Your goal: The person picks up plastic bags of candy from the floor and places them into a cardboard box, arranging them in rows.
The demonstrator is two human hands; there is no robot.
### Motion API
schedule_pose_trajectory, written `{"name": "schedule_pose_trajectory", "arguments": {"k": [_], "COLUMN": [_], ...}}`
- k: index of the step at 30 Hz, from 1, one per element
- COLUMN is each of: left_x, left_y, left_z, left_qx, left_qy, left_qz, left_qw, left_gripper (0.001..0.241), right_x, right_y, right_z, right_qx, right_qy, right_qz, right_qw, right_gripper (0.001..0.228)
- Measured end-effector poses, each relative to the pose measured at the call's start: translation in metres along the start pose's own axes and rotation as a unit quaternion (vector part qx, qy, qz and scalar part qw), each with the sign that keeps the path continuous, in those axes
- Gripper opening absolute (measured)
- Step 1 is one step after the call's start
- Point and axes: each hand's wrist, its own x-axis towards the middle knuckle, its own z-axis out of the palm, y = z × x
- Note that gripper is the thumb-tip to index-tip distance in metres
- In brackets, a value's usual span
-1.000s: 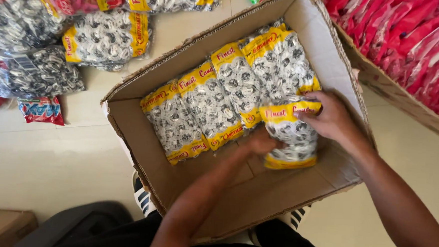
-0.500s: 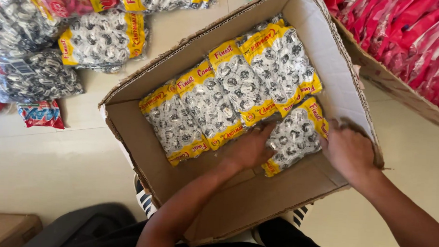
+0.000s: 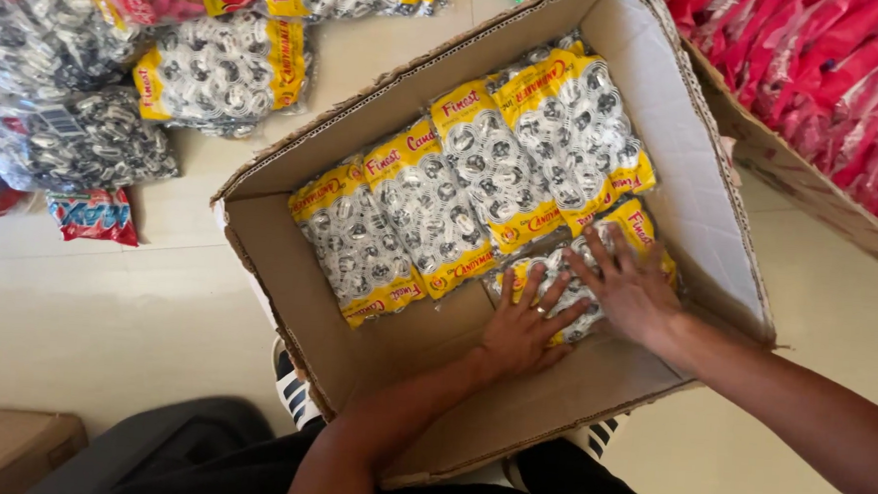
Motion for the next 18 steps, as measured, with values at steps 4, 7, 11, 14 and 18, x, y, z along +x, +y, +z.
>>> {"name": "schedule_pose_trajectory", "arguments": {"k": [4, 7, 11, 14, 18], "left_x": [0.012, 0.018, 0.017, 0.012, 0.010], "left_y": [0.000, -0.002, -0.012, -0.016, -0.014], "left_z": [0.009, 0.005, 0.000, -0.002, -0.017], "left_qx": [0.044, 0.046, 0.058, 0.060, 0.085], "left_qy": [0.007, -0.016, -0.039, -0.035, -0.048], "left_qz": [-0.003, 0.001, 0.028, 0.044, 0.038], "left_qw": [0.999, 0.999, 0.997, 0.997, 0.994], "left_gripper": [0.080, 0.078, 0.081, 0.082, 0.084], "right_x": [0.011, 0.014, 0.014, 0.006, 0.004], "right_y": [0.007, 0.007, 0.012, 0.015, 0.018], "right_z": [0.021, 0.027, 0.029, 0.019, 0.010], "right_qx": [-0.004, 0.007, 0.041, 0.058, 0.034], "right_qy": [-0.037, -0.036, -0.047, -0.068, -0.095], "right_qz": [0.019, 0.029, 0.026, 0.014, 0.011], "right_qw": [0.999, 0.999, 0.998, 0.996, 0.995], "right_gripper": [0.095, 0.088, 0.092, 0.098, 0.105]}}
